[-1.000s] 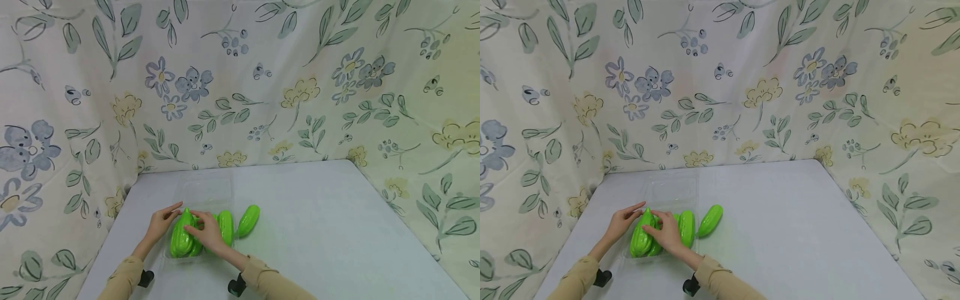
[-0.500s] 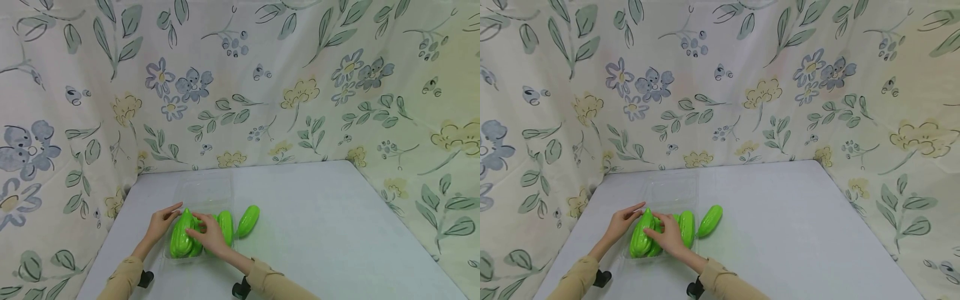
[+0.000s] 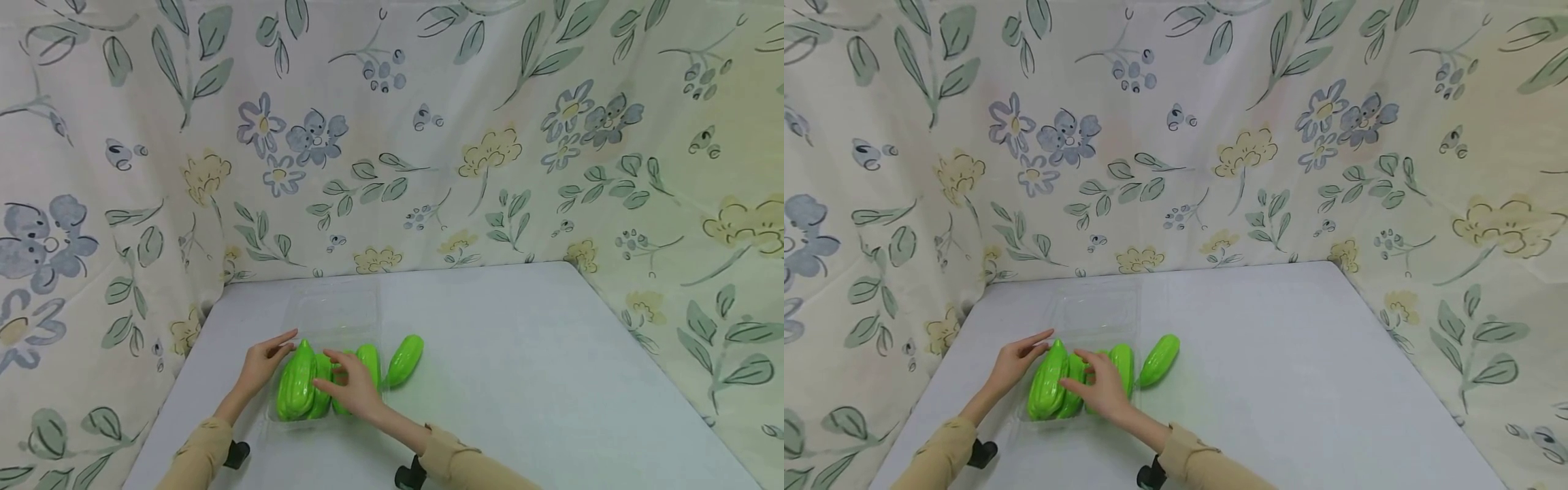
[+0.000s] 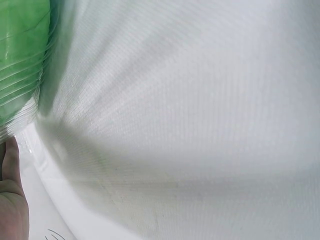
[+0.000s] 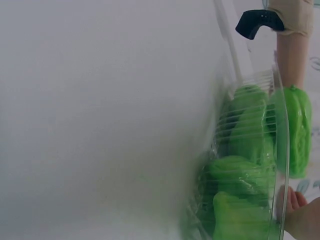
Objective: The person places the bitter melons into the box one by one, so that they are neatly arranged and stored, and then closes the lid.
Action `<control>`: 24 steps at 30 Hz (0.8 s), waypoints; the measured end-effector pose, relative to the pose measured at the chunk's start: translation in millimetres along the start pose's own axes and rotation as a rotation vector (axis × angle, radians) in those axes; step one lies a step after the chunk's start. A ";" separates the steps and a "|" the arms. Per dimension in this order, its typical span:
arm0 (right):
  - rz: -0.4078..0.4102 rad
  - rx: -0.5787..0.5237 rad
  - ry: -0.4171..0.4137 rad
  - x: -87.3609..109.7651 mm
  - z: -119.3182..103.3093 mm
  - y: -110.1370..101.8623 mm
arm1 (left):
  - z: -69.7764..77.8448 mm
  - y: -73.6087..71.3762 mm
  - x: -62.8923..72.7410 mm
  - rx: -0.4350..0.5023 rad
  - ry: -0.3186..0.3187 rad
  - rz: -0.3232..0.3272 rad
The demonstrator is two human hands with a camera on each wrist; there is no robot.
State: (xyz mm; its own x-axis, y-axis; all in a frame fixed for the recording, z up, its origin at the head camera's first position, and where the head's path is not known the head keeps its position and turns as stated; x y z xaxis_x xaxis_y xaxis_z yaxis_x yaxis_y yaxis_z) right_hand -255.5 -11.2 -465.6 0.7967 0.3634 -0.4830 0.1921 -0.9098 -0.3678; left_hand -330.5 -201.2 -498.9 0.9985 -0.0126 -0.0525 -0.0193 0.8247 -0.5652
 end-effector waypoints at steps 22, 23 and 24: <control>0.017 0.010 -0.010 4.6 4.7 -34.2 | 1.5 -1.8 0.1 0.017 -0.003 -0.003; 0.017 0.017 -0.008 5.1 5.6 -36.2 | 1.2 -1.8 0.1 0.018 -0.005 -0.004; 0.016 0.025 -0.007 5.7 6.2 -38.4 | 1.0 -1.8 0.1 0.020 -0.005 -0.005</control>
State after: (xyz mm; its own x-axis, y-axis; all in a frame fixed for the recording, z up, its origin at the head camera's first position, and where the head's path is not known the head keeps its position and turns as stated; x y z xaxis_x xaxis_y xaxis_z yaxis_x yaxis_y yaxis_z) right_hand -261.9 27.1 -459.1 0.7955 0.3501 -0.4945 0.1647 -0.9104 -0.3794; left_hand -330.4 -202.2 -497.1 0.9989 -0.0139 -0.0453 -0.0133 0.8357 -0.5491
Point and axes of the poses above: each hand's wrist, its own x-axis away from the middle knuckle, its own y-axis out of the palm, z = x × y, the point moved 9 cm from there along -x, towards the middle knuckle, and after that the axes turned 15 degrees about -y, right-handed, at the moved point
